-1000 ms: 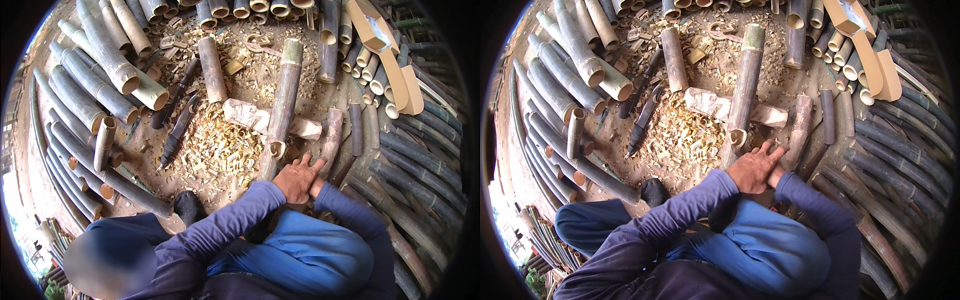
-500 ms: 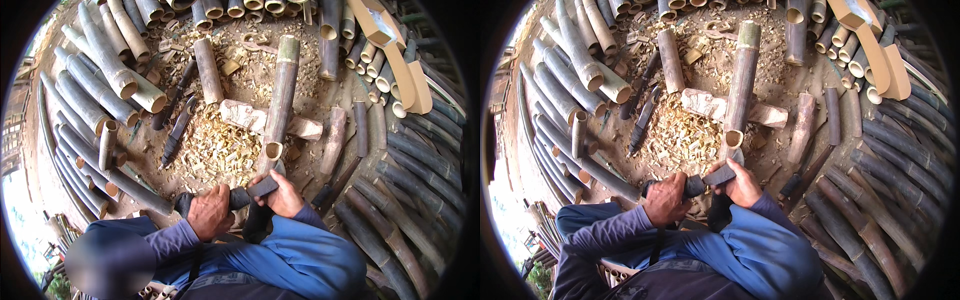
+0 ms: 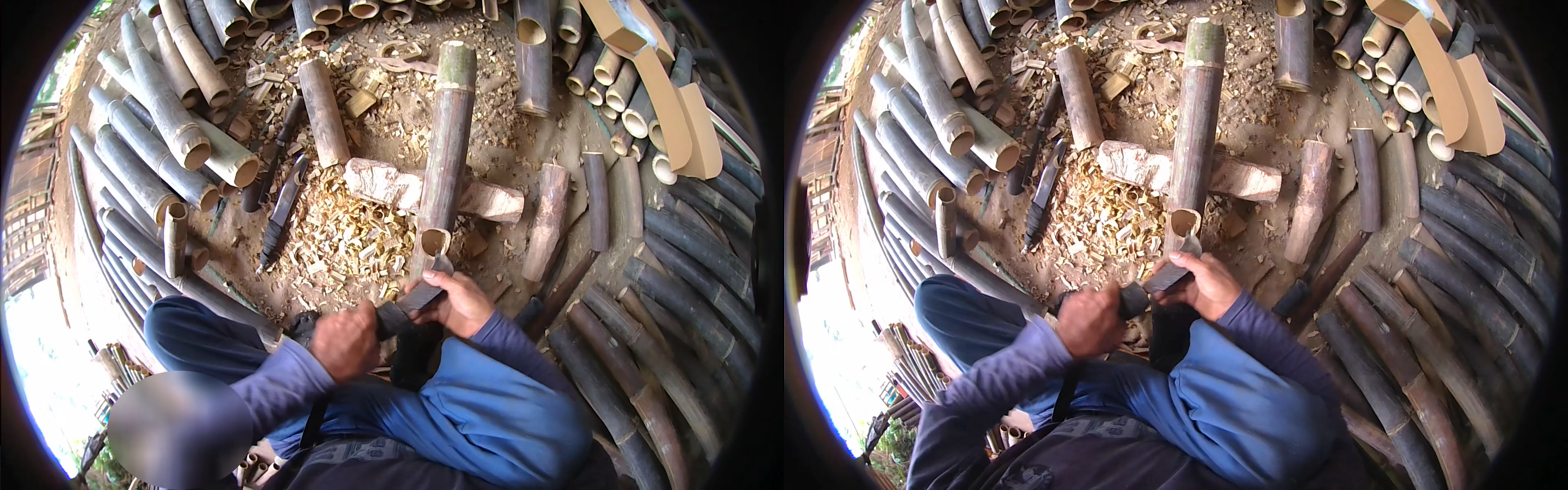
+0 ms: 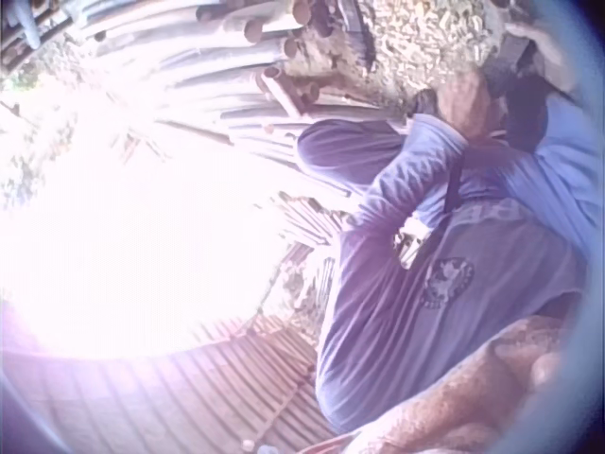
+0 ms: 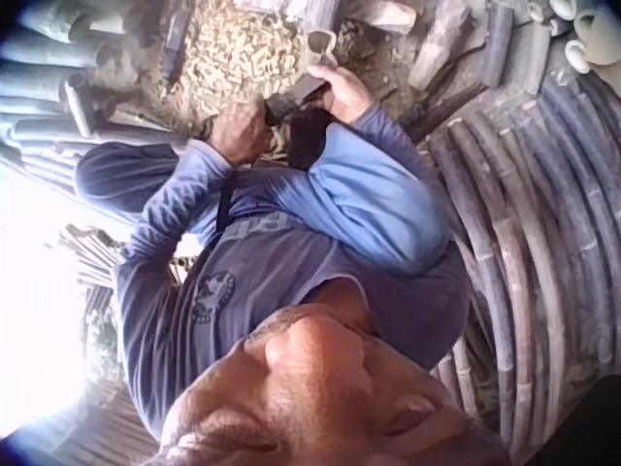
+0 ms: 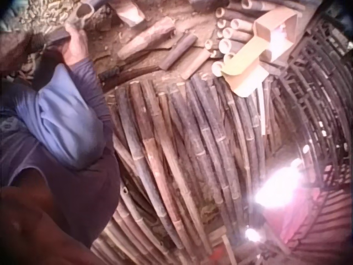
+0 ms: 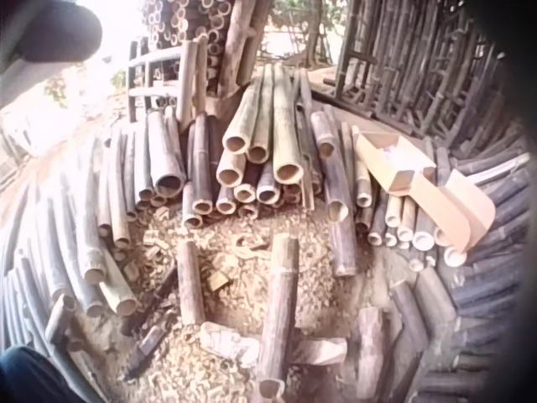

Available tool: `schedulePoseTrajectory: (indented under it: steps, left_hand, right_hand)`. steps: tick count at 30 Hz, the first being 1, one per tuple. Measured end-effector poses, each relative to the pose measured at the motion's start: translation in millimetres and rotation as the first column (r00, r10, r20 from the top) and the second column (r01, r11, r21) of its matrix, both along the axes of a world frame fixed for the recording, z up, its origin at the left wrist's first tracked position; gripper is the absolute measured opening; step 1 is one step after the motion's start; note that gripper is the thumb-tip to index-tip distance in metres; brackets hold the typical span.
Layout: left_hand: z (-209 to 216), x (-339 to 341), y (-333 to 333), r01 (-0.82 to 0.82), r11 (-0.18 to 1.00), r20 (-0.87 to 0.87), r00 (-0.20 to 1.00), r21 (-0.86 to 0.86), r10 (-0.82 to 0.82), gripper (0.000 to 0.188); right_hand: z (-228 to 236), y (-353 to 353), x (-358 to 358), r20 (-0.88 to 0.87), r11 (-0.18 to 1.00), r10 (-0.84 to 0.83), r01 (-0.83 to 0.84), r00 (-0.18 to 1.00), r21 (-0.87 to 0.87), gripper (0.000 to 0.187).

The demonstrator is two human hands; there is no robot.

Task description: The person carves holes into bamboo poles using a knife and assembles them by inserting the ends of other poles into the openings to form a structure.

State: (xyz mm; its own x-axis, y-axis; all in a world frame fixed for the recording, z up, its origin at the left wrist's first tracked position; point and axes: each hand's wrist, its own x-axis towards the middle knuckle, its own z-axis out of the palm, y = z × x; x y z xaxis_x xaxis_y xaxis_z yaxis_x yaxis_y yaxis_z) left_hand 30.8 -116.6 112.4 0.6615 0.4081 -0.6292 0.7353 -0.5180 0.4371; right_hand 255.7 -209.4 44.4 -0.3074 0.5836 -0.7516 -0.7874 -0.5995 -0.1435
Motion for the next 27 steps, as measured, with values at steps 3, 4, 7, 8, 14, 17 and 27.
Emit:
schedulePoseTrajectory:
  steps: [3,4,7,8,14,17,27]
  left_hand:
    - [-43.7,12.0,-89.5,-0.378,0.840,0.120,0.883,-0.389,0.453,0.055]
    - [-59.5,22.1,-111.3,-0.457,0.800,0.192,0.809,-0.389,0.556,0.058]
    - [-55.7,37.5,-106.4,-0.524,0.613,0.014,0.753,-0.592,0.657,0.058]
    - [-59.1,28.3,-107.1,-0.498,0.503,0.042,0.680,-0.706,0.732,0.057]
    - [-40.6,-16.1,-37.9,-0.613,0.368,-0.134,0.618,-0.699,0.774,0.044]
    - [11.4,1.9,49.6,-0.559,0.727,-0.158,0.823,-0.399,0.546,0.047]
    - [18.1,7.4,50.0,-0.235,0.971,0.000,0.972,0.033,0.235,0.048]
  right_hand:
    - [-0.5,8.8,24.2,0.315,0.947,0.321,-0.311,0.893,-0.083,0.034]
    - [-1.7,15.3,25.1,0.416,0.913,0.406,-0.380,0.814,-0.148,0.032]
    - [6.0,5.2,12.1,0.575,0.903,0.419,-0.387,0.703,-0.184,0.032]
    - [9.4,0.6,7.4,0.603,0.909,0.402,-0.380,0.689,-0.171,0.032]
    - [8.4,35.8,-16.1,0.320,0.964,0.265,-0.255,0.910,-0.073,0.023]
    - [7.7,46.1,-18.6,0.100,0.999,0.037,-0.039,0.994,0.022,0.024]
    - [17.4,36.7,-25.6,0.001,0.973,-0.229,0.229,0.973,-0.002,0.021]
